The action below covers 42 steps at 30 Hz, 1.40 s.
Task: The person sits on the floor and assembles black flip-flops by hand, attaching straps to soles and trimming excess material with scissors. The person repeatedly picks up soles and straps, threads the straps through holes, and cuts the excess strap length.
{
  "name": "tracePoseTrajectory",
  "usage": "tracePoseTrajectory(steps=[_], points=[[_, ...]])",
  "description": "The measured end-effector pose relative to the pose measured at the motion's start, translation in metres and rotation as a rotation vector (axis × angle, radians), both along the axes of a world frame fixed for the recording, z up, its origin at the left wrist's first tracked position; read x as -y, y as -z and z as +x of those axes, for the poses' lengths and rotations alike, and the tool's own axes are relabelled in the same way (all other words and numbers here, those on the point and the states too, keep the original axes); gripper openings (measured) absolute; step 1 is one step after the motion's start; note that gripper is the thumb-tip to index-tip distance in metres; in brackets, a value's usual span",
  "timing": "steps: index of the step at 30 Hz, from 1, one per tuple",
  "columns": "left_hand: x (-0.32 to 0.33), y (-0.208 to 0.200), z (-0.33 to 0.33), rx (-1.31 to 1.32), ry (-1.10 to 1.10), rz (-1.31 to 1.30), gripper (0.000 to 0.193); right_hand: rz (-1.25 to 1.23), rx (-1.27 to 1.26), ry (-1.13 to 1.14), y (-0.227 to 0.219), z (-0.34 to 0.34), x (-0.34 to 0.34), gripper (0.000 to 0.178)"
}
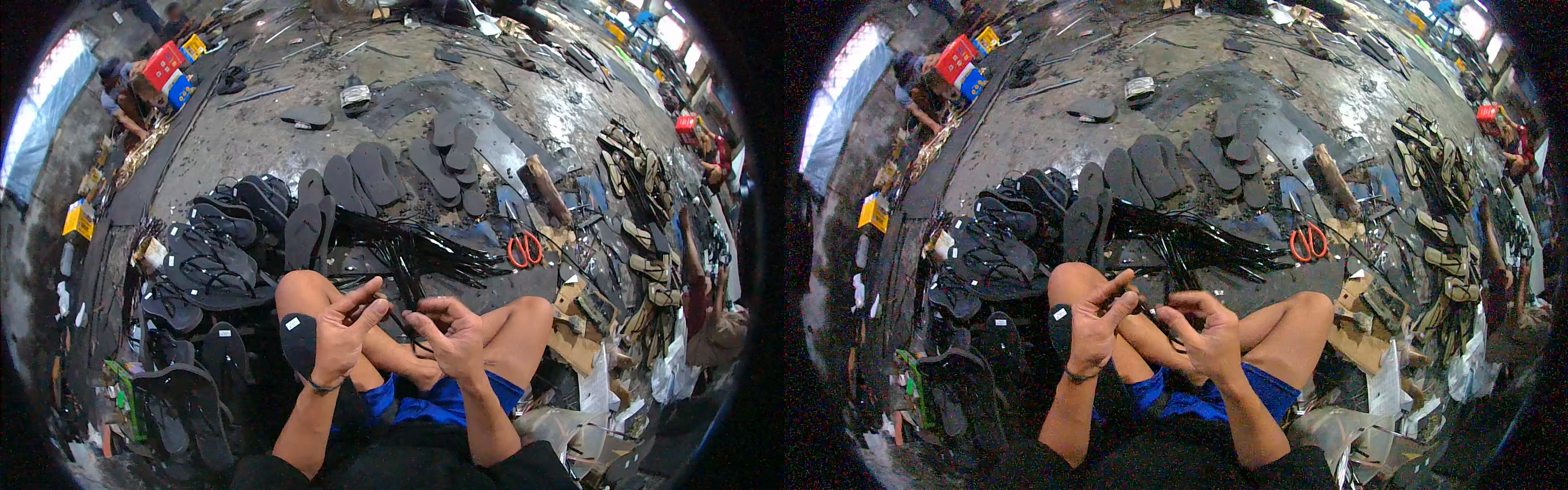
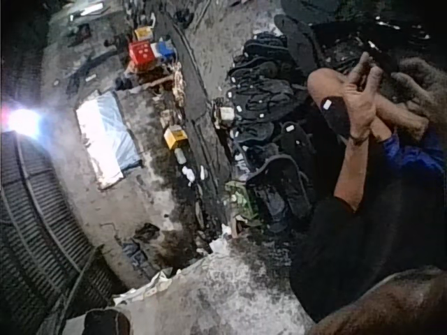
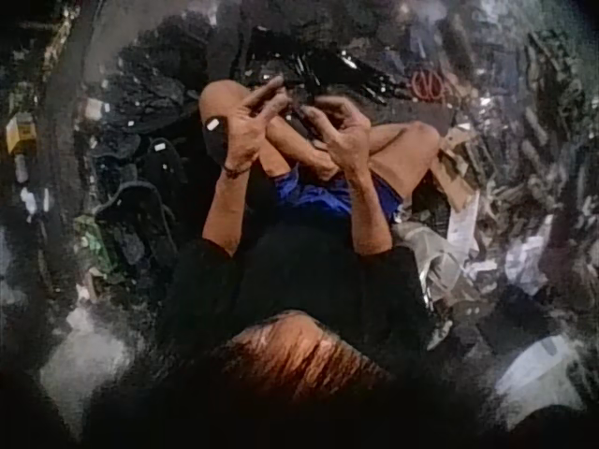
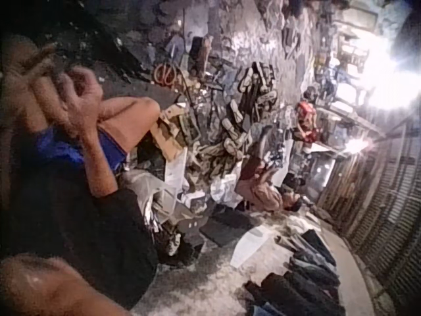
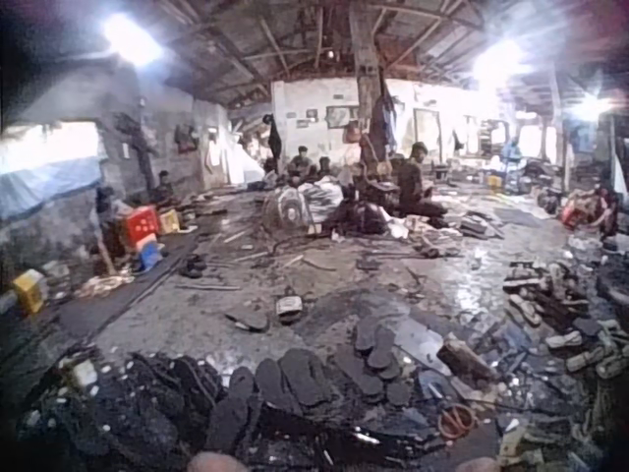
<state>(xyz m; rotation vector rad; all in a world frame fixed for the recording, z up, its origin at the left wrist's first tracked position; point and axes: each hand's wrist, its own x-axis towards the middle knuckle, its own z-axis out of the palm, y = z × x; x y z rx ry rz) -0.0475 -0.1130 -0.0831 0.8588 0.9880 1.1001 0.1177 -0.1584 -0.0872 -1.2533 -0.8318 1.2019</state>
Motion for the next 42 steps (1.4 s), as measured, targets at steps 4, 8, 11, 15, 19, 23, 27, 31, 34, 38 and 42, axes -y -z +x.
tracePoseTrajectory(steps=[4,8,11,15,19,23,27,31,34,38,42], points=[[0.002,-0.006,0.001,-0.005,-0.002,-0.018,0.034,-0.035,0.035,-0.136,0.003,0.002,0.004,0.016],[0.004,-0.008,-0.003,-0.101,-0.012,0.035,0.035,-0.055,0.018,-0.169,0.004,-0.001,0.005,0.016],[0.006,-0.008,-0.003,-0.117,-0.015,0.085,0.034,-0.018,0.150,-0.189,0.003,-0.001,0.006,0.016],[0.007,-0.004,-0.002,-0.120,-0.005,0.137,0.030,0.066,0.304,-0.218,-0.003,0.001,0.005,0.017],[0.012,-0.009,0.002,-0.282,-0.027,0.190,0.026,0.110,0.396,-0.242,-0.004,0.004,0.005,0.019],[0.025,-0.009,0.007,-0.319,-0.054,0.178,0.022,0.413,0.573,-0.032,0.005,-0.018,0.001,0.021],[0.043,0.011,-0.044,-0.810,-0.106,0.534,0.030,0.327,0.393,-0.071,0.024,-0.028,0.009,0.019],[0.062,0.046,-0.107,-1.452,-0.364,0.412,0.051,0.153,0.156,-0.106,0.024,-0.039,0.016,0.015],[0.076,0.022,-0.102,-0.747,-0.252,0.080,0.046,0.053,0.181,-0.223,0.022,-0.047,0.012,0.014],[0.078,-0.016,-0.081,-0.418,-0.184,0.020,0.039,0.109,0.182,-0.283,0.024,-0.051,0.007,0.015],[0.069,-0.020,-0.063,-0.412,-0.125,0.056,0.033,0.061,0.253,-0.300,0.005,-0.037,0.013,0.017]])
